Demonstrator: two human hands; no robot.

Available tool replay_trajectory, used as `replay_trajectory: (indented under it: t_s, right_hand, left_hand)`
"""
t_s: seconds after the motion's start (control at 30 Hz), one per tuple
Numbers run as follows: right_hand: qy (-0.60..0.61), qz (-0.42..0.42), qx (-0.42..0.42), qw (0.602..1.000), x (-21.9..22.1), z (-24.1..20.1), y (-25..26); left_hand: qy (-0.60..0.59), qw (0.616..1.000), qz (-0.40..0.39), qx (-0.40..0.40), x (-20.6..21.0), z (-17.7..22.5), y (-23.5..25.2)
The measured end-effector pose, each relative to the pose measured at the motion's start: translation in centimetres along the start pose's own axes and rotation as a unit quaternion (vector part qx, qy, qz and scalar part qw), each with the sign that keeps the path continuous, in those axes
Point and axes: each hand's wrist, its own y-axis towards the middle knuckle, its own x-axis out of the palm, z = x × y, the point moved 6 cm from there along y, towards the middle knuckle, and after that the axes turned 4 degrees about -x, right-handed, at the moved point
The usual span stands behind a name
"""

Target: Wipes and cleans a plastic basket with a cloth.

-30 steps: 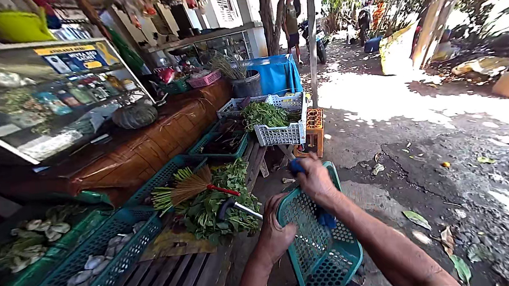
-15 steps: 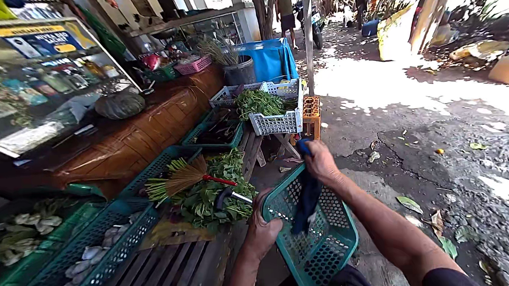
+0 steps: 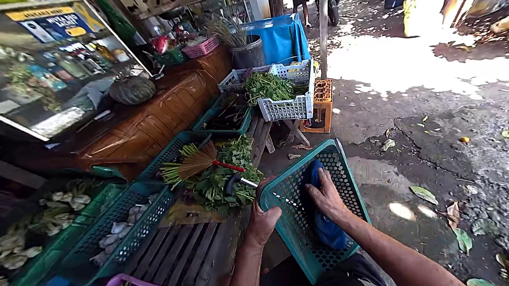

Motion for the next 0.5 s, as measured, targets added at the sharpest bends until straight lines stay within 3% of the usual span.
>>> replay_trajectory:
  t_s: [0.13,0.23,0.37,0.5]
  right_hand:
    - [-0.216,0.070,-0.067,0.972,1.7,0.1,1.7]
    - [-0.296,0.094,-0.077,0.948,3.4,-1.4,2.6]
    - [-0.288,0.103,-0.166,0.937,5.6,-2.6,1.5]
    - [-0.220,0.018,-0.333,0.917,7.8,-3.1,-2.1]
  left_hand:
    - [0.016,1.000,-0.018,0.014,0.5,0.2,0.1]
    - [0.020,0.997,-0.039,0.057,1.1,0.3,0.4]
    - [0.006,0.993,-0.064,0.095,0.9,0.1,0.6]
    - [0.009,0.992,-0.062,0.105,0.7,0.0,0.6]
